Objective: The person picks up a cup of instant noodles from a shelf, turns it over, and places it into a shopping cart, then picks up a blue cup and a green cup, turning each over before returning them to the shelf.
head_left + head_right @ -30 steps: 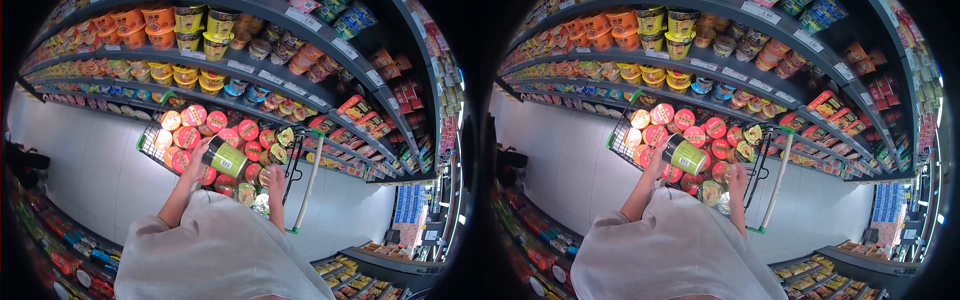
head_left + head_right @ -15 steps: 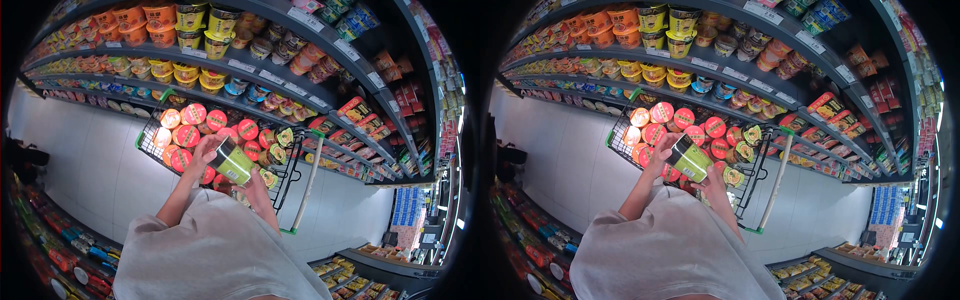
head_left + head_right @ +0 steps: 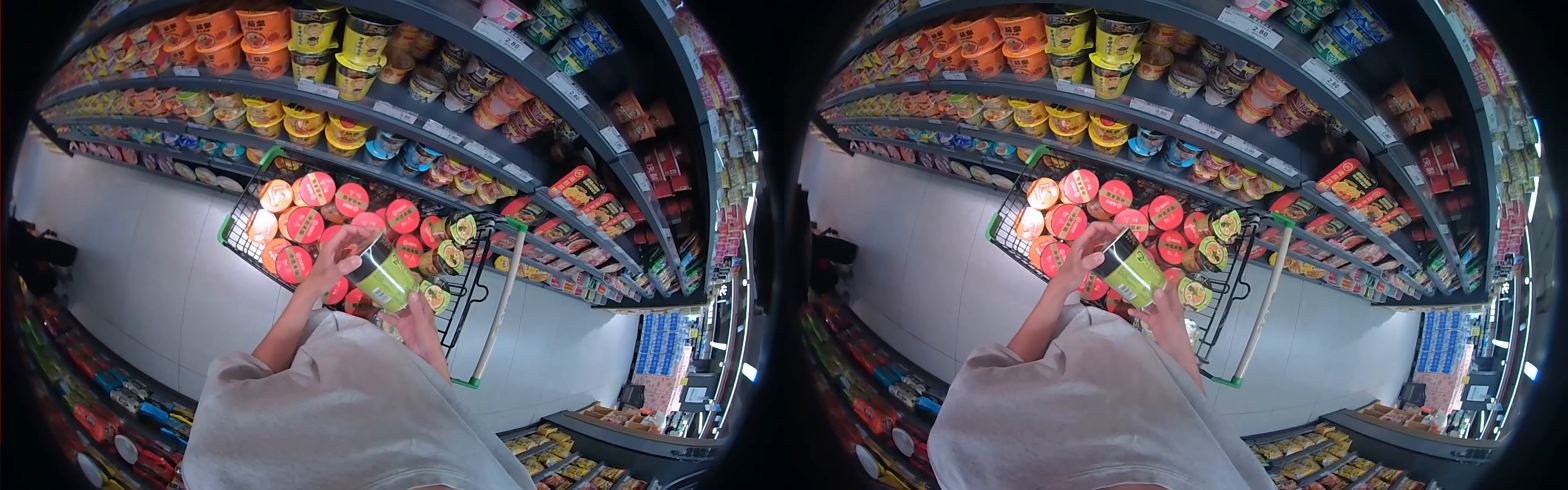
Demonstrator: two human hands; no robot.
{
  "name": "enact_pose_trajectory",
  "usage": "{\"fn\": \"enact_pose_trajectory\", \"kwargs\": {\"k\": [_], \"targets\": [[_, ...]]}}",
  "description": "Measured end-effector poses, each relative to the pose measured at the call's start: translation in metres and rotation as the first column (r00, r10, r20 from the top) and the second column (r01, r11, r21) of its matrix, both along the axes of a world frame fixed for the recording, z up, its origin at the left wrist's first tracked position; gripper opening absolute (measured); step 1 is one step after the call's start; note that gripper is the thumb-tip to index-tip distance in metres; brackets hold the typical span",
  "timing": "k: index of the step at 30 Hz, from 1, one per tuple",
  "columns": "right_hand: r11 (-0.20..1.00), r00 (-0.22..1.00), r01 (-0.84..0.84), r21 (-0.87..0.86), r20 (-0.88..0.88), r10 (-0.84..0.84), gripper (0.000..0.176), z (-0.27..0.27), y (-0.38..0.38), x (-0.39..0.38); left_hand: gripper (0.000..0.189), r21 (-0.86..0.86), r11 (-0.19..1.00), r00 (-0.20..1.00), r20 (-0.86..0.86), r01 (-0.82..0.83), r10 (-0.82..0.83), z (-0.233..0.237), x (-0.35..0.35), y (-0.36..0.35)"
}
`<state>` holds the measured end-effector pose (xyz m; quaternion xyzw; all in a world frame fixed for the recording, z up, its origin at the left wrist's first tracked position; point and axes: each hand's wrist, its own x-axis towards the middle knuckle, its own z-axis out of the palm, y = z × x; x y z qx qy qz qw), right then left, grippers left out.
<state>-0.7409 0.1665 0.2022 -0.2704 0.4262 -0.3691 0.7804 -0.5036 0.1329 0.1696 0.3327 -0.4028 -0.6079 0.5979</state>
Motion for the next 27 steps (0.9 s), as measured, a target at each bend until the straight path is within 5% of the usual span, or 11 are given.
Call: {"fn": "enact_pose_trajectory", "kwargs": {"k": [15,27], "targets": [[0.982,0.982,-0.189,0.012,0.029,0.188,0.068,0.012,0.008,0.006,0.083,-0.076,0.976,0.976,0.094,0.205,-0.197,0.027,0.02,-0.004],[0.989,0.991,-0.132,0.067,-0.026,0.134,0.073,0.004,0.024,0.001,0.073,-0.082,0.982,0.986,0.027,0.168,-0.166,0.028,0.017,0.024]]}}
